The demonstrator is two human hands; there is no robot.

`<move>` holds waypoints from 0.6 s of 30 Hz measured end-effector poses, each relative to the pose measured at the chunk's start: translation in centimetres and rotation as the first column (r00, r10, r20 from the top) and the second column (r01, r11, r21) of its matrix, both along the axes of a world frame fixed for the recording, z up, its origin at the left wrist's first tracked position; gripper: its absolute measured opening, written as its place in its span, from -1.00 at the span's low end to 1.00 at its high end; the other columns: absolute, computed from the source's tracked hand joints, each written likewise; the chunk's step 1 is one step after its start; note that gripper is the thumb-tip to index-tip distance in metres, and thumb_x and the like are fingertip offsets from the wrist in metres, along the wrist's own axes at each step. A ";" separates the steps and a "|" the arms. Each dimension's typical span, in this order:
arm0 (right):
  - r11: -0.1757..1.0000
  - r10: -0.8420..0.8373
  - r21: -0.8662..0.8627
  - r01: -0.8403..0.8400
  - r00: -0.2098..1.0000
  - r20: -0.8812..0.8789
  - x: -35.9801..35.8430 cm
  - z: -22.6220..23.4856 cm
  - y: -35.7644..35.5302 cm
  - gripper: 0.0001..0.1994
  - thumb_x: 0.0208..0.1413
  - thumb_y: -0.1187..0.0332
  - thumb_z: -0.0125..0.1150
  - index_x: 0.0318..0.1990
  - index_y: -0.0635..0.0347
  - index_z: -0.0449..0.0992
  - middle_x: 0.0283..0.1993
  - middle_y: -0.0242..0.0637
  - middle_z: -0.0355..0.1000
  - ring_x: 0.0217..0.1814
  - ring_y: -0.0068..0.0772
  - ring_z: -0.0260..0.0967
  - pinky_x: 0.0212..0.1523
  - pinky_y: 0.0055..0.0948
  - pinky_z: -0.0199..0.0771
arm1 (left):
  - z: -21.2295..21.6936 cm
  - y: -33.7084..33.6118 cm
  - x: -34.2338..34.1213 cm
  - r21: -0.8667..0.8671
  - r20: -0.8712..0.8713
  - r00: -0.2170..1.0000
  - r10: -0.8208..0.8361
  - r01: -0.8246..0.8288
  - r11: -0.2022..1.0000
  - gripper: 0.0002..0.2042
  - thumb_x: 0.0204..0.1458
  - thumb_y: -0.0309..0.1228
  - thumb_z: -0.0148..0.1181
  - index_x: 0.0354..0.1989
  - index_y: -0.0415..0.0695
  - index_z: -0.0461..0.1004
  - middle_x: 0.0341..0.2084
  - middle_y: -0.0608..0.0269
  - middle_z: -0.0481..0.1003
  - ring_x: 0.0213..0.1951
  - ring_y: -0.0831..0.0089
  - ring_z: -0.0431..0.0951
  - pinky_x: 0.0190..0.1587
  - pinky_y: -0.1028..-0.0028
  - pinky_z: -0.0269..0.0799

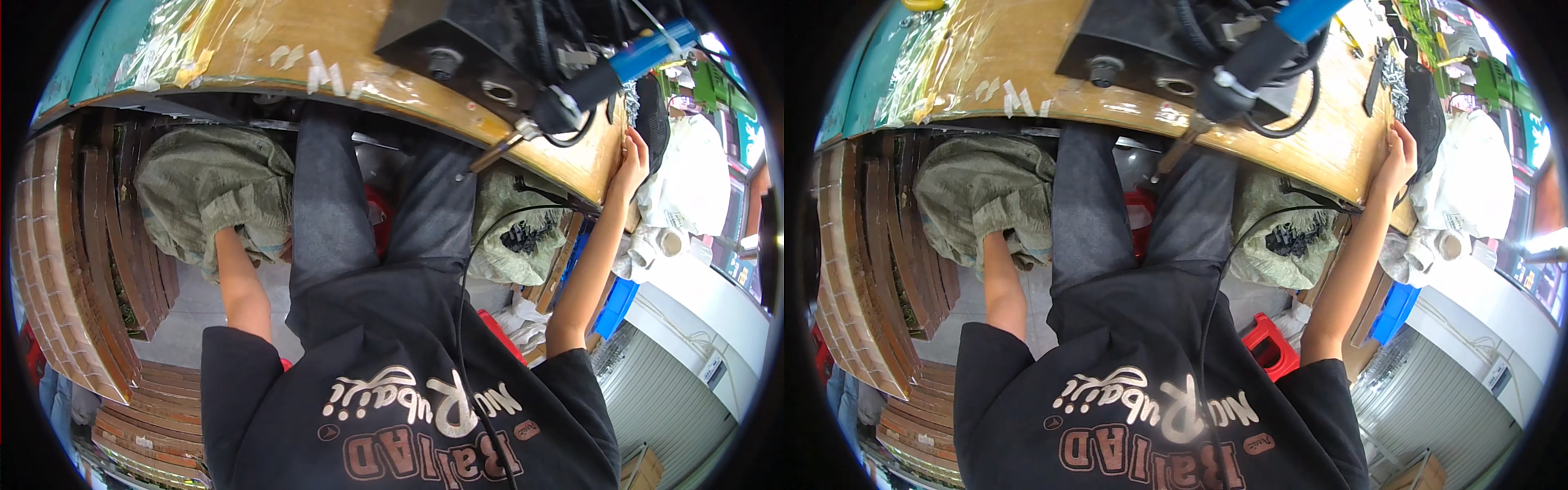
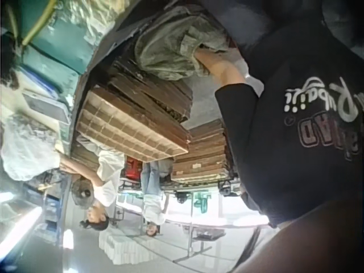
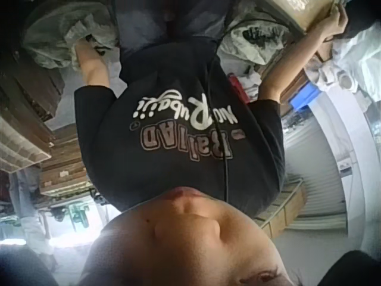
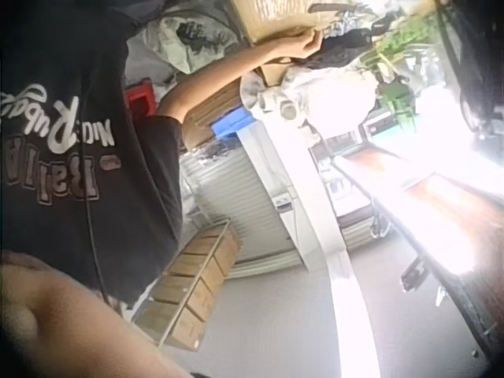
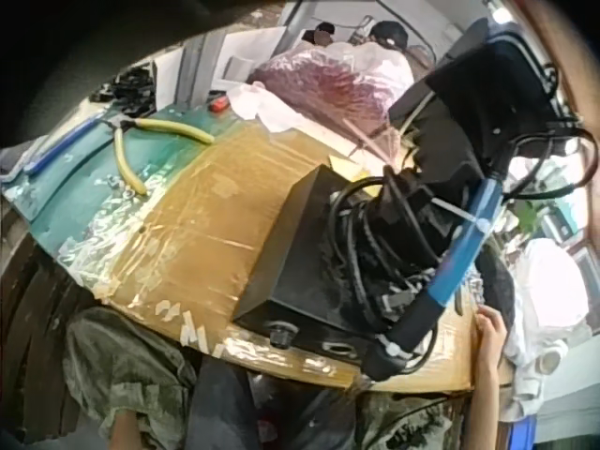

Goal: Assembling small plastic housings or parts by snapping and fitting them together.

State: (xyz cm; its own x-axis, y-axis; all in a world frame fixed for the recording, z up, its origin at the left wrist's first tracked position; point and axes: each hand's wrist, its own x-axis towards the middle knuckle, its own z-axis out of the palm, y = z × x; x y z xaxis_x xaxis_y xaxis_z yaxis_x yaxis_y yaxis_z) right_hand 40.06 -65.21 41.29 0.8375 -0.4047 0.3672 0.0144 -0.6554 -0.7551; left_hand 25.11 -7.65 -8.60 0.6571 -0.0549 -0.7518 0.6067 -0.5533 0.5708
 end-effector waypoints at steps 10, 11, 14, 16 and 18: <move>0.959 -0.111 0.279 0.038 0.962 0.250 -0.2 -0.9 -2.1 -0.81 -0.10 0.57 0.01 -0.28 0.41 0.42 -0.33 -0.21 0.39 -0.40 -0.53 0.31 -0.33 -0.64 0.36 | 4.8 12.8 -21.7 -0.490 -0.095 0.944 0.317 -0.322 0.810 -0.33 -0.21 -0.20 0.18 0.15 -0.04 0.11 0.12 0.28 0.17 0.19 0.24 0.02 0.24 0.31 -0.17; 0.950 -0.096 0.313 0.009 0.960 0.262 0.6 -2.0 -2.7 -0.81 -0.13 0.55 0.06 -0.29 0.40 0.42 -0.34 -0.20 0.40 -0.40 -0.52 0.33 -0.38 -0.63 0.37 | 3.7 13.1 -25.7 -0.022 0.273 0.937 0.216 -0.218 0.976 -0.38 -0.25 -0.28 0.21 0.08 -0.10 0.18 0.03 0.23 0.25 0.09 0.18 0.16 0.13 0.22 0.05; 0.988 -0.155 0.028 0.153 0.964 0.218 -0.1 -0.7 -2.6 -0.76 -0.16 0.51 0.15 -0.26 0.33 0.43 -0.35 -0.18 0.42 -0.42 -0.48 0.38 -0.40 -0.61 0.40 | 8.3 6.9 -25.3 0.010 0.351 0.784 0.512 -0.550 0.835 -0.51 -0.29 -0.44 0.21 -0.08 -0.20 0.29 -0.17 0.11 0.37 -0.18 0.09 0.39 -0.21 0.12 0.37; 0.953 -0.239 -0.156 0.259 0.962 0.135 -0.5 0.1 -2.5 -0.78 -0.16 0.43 0.18 -0.28 0.26 0.46 -0.36 -0.21 0.45 -0.41 -0.45 0.42 -0.37 -0.54 0.41 | 15.1 6.2 -22.7 -0.254 -0.029 0.486 0.873 -0.849 0.464 -0.60 -0.30 -0.52 0.18 -0.17 -0.25 0.32 -0.28 0.05 0.41 -0.34 0.08 0.47 -0.43 0.10 0.49; 0.944 -0.248 -0.199 0.262 0.964 0.096 -0.1 0.0 -2.3 -0.80 -0.16 0.41 0.19 -0.32 0.25 0.48 -0.38 -0.22 0.47 -0.40 -0.44 0.43 -0.36 -0.52 0.41 | 16.8 7.6 -25.0 -0.125 -0.039 0.312 0.949 -0.944 0.305 -0.71 -0.32 -0.60 0.05 -0.31 -0.28 0.30 -0.43 -0.03 0.41 -0.52 0.12 0.49 -0.68 0.22 0.48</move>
State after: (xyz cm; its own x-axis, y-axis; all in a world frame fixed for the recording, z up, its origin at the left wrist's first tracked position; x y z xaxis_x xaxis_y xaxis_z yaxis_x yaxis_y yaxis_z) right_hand 39.96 -67.50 41.25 0.6859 -0.5095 0.5195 -0.1266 -0.7866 -0.6043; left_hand 0.14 -0.01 8.15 0.3372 0.5502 -0.7639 0.6508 0.4502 0.6114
